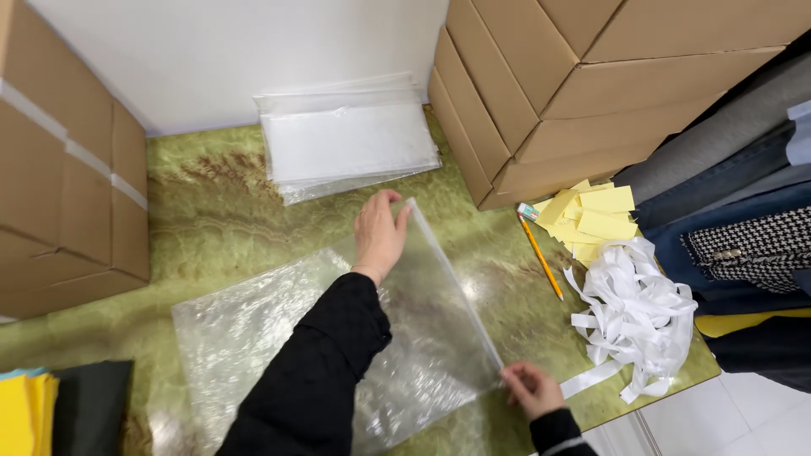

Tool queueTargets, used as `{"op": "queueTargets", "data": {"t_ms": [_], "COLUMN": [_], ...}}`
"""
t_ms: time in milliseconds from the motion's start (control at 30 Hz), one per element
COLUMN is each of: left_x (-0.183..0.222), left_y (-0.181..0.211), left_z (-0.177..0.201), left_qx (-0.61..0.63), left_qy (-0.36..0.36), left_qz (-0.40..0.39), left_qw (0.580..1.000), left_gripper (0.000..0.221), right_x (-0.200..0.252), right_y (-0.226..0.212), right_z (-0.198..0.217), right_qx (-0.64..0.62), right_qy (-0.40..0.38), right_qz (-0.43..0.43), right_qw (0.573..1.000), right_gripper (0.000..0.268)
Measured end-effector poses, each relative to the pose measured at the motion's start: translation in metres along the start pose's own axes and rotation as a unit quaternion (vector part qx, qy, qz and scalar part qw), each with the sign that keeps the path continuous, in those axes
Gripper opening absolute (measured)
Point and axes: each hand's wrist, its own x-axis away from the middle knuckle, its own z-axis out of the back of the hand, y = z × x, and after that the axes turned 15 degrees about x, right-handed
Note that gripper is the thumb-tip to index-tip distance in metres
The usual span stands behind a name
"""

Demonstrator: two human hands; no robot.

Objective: The person opens a cardboard box, removes a yellow folded item wrapped in a plastic bag, and places it on the table. They then handle a black folded item, wrapping it in a plastic bag. The person also ties a white ribbon around a separate box and stacks the boxes.

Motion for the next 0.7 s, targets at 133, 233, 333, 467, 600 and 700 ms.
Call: {"op": "queueTargets", "data": {"t_ms": [133, 233, 333, 467, 600, 700], "left_x": [0.058, 0.142, 0.24, 0.344, 0.374, 0.381], "left_y": [-0.041, -0.084, -0.114, -0.148, -0.145, -0.137], "left_z": [0.067, 0.134, 0.196, 0.251, 0.263, 0.257], "left_qx": [0.014, -0.076, -0.208, -0.28, -0.26, -0.274], "left_qy": [-0.066, -0.099, -0.151, -0.236, -0.238, -0.212], "left_qz": [-0.038, -0.066, -0.05, 0.008, 0.068, 0.035], "left_qw": [0.997, 0.99, 0.965, 0.93, 0.933, 0.937], "left_gripper": [0.051, 0.048, 0.052, 0.084, 0.07, 0.064], "right_x": [-0.04, -0.072, -0.111, -0.161, -0.124, -0.095], "right_y": [-0.047, -0.079, -0.096, -0.089, -0.127, -0.11], "right_z": [0.016, 0.025, 0.027, 0.016, -0.019, -0.097], "right_qx": [0.034, 0.035, 0.035, -0.065, 0.241, 0.311], "right_qy": [0.087, 0.109, 0.131, 0.135, 0.184, 0.242], "right_qz": [-0.022, -0.01, 0.004, 0.075, 0.063, 0.314], "right_qw": [0.995, 0.993, 0.991, 0.986, 0.951, 0.864], "right_gripper": [0.013, 0.013, 0.016, 0.018, 0.05, 0.057]}}
